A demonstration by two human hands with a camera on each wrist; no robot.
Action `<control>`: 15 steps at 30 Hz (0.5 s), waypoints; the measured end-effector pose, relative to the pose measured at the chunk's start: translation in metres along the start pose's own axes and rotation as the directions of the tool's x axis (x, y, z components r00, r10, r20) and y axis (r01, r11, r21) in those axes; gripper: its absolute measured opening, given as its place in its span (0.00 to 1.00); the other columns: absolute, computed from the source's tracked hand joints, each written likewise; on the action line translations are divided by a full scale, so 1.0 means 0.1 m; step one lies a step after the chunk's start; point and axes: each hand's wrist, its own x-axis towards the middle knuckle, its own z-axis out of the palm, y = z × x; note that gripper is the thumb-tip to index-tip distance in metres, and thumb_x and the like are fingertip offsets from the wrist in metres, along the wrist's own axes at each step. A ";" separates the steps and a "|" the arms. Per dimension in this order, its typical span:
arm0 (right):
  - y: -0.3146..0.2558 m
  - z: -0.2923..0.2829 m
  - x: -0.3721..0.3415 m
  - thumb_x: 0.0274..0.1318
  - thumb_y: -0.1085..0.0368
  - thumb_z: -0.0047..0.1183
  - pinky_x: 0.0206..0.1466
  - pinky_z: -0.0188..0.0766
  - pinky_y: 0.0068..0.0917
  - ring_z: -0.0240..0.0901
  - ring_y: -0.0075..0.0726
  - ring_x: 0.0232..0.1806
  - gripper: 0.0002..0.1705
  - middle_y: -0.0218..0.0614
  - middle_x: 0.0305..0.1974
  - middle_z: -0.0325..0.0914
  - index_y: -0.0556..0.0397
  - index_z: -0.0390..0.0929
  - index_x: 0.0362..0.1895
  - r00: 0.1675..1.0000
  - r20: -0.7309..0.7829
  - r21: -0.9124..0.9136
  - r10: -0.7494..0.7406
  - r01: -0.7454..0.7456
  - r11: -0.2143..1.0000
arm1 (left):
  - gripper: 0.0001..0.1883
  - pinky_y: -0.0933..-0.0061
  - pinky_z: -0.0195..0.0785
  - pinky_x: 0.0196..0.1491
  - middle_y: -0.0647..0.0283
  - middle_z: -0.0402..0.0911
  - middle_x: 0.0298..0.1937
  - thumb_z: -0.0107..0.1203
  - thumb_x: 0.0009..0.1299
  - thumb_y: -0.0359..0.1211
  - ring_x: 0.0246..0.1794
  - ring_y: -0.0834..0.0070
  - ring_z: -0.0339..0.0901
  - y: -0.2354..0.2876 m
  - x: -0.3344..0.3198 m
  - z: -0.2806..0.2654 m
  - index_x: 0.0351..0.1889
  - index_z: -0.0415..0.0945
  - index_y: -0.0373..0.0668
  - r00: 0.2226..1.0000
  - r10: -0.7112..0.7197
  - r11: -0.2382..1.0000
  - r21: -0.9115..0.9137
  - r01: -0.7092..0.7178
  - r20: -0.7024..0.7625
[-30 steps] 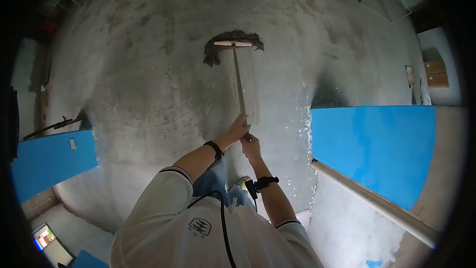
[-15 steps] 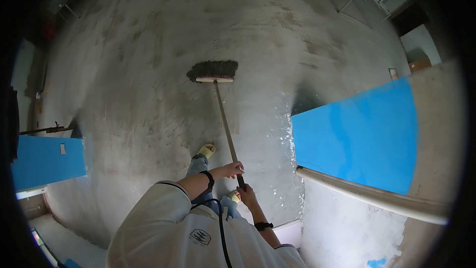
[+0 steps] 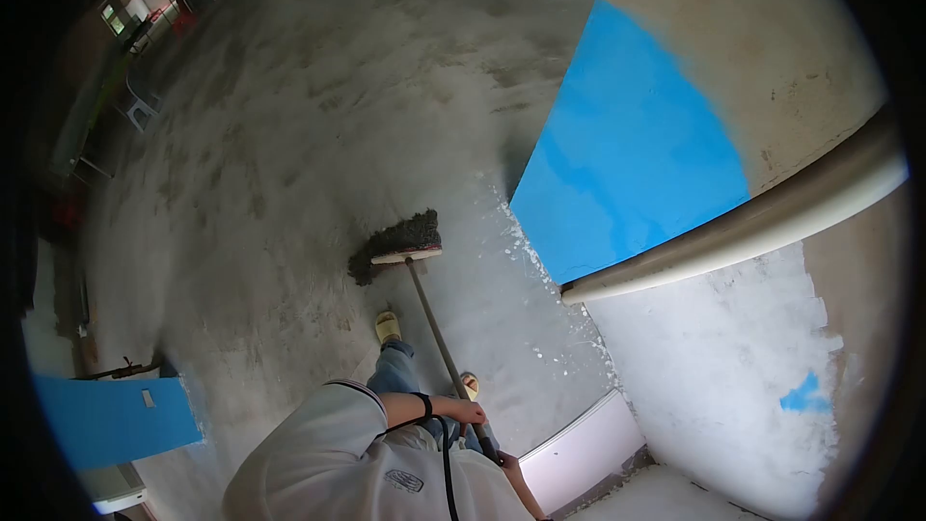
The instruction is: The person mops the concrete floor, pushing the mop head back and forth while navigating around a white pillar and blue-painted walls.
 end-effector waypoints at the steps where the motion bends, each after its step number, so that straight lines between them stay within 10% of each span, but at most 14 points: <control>1: -0.12 0.11 0.15 0.55 0.61 0.62 0.39 0.73 0.23 0.74 0.21 0.36 0.24 0.30 0.36 0.81 0.60 0.77 0.53 1.000 -0.003 0.006 -0.020 0.020 1.000 | 0.23 0.61 0.72 0.46 0.57 0.84 0.35 0.49 0.68 0.52 0.37 0.64 0.80 -0.05 0.00 0.03 0.37 0.82 0.42 1.000 -0.011 1.000 0.006 0.011 0.005; 9: -1.15 0.47 0.81 0.53 0.56 0.64 0.36 0.72 0.23 0.73 0.20 0.32 0.24 0.31 0.29 0.80 0.57 0.79 0.51 0.997 -0.056 -0.233 -0.055 0.040 0.972 | 0.19 0.55 0.72 0.48 0.52 0.84 0.38 0.44 0.68 0.47 0.42 0.54 0.81 0.00 -0.31 -0.53 0.43 0.82 0.48 0.877 -0.116 0.949 0.210 0.237 -0.465; 11: -1.78 0.57 1.05 0.53 0.56 0.64 0.17 0.58 0.21 0.62 0.18 0.14 0.22 0.23 0.16 0.68 0.55 0.79 0.49 0.995 -0.060 -0.089 0.082 -0.087 0.992 | 0.19 0.54 0.72 0.48 0.53 0.84 0.37 0.44 0.68 0.47 0.41 0.53 0.81 -0.08 -0.25 -0.96 0.43 0.81 0.49 0.810 -0.160 0.978 0.023 0.209 -0.565; 15: -2.62 0.62 1.96 0.55 0.55 0.62 0.13 0.50 0.20 0.57 0.17 0.11 0.20 0.22 0.14 0.65 0.55 0.80 0.47 0.999 -0.046 -0.139 -0.010 0.004 0.990 | 0.16 0.52 0.72 0.41 0.52 0.82 0.28 0.48 0.68 0.45 0.33 0.52 0.81 -0.30 -0.02 -1.86 0.46 0.75 0.46 0.575 -0.108 0.993 -0.062 0.100 -0.811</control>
